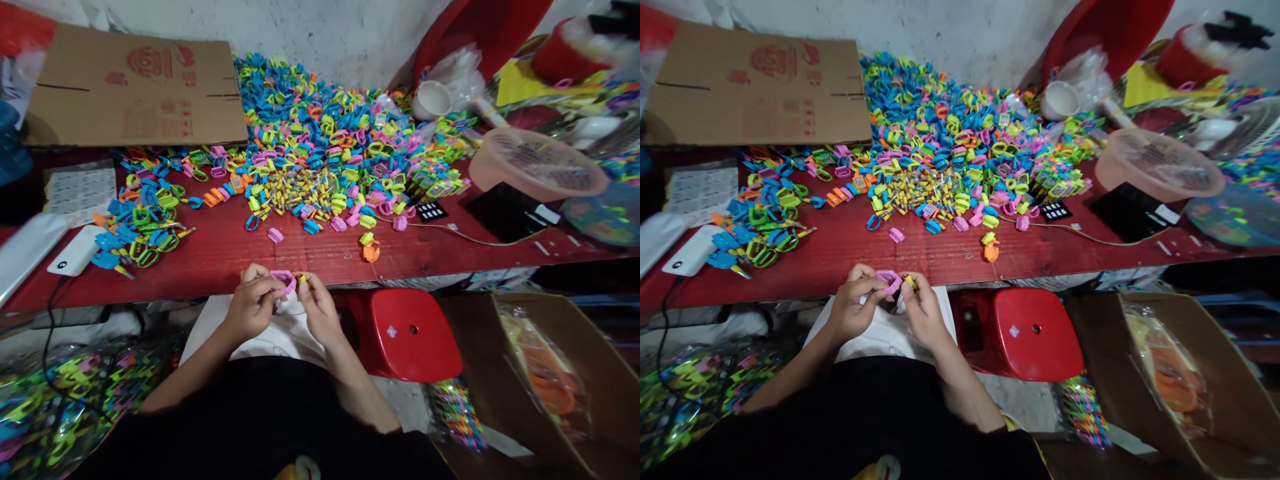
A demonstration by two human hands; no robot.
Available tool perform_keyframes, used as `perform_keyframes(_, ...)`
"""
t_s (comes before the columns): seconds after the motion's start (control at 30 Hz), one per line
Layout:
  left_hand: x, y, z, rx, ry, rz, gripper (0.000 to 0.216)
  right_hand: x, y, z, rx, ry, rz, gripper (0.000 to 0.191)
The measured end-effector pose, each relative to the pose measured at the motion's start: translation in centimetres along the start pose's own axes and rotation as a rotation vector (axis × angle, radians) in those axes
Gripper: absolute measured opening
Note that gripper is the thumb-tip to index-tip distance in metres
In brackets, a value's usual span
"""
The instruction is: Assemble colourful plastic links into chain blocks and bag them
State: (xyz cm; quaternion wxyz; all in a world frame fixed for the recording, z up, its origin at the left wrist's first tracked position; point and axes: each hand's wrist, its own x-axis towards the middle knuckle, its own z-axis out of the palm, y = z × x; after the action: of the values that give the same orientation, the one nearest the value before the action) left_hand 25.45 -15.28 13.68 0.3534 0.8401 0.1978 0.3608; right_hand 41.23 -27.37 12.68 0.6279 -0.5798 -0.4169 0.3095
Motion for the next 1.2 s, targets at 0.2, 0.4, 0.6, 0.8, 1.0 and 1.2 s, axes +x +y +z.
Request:
perform_keyframes(0.2,0.0,-0.8,-0.2,0.273,0.019,0.072,0.023,0.6,-0.8,-1.0,-0.114,-0.077,-0.052,0.054)
perform_keyframes(0.4,-0.4,-0.8,0.2,0.352,0.003,0.192,0.031,0.7,-0.6,-0.3,-0.235,-0.076,-0.089,0.055)
perform_keyframes(0.6,-0.1,-1.0,-0.3,0.338,-0.044,0.292,0.037,1.0,0.3,-0.4,-0.167,-0.085,-0.021,0.052)
perform_keyframes(0.8,0.0,-1.6,-0.6,0.265,-0.129,0.231,0.043,0.8,1.1,-0.3,-0.117,-0.05,-0.009,0.048)
perform_keyframes(1.0,-0.8,-2.0,0.8,0.345,-0.125,0.272,0.042,2.1,3.4,-0.3,-0.002,-0.106,0.062,0.049)
perform_keyframes(1.2,0.2,-5.6,-0.6,0.51,-0.094,0.247,0.043,5.3,7.1,0.6,0.059,-0.216,0.136,0.058)
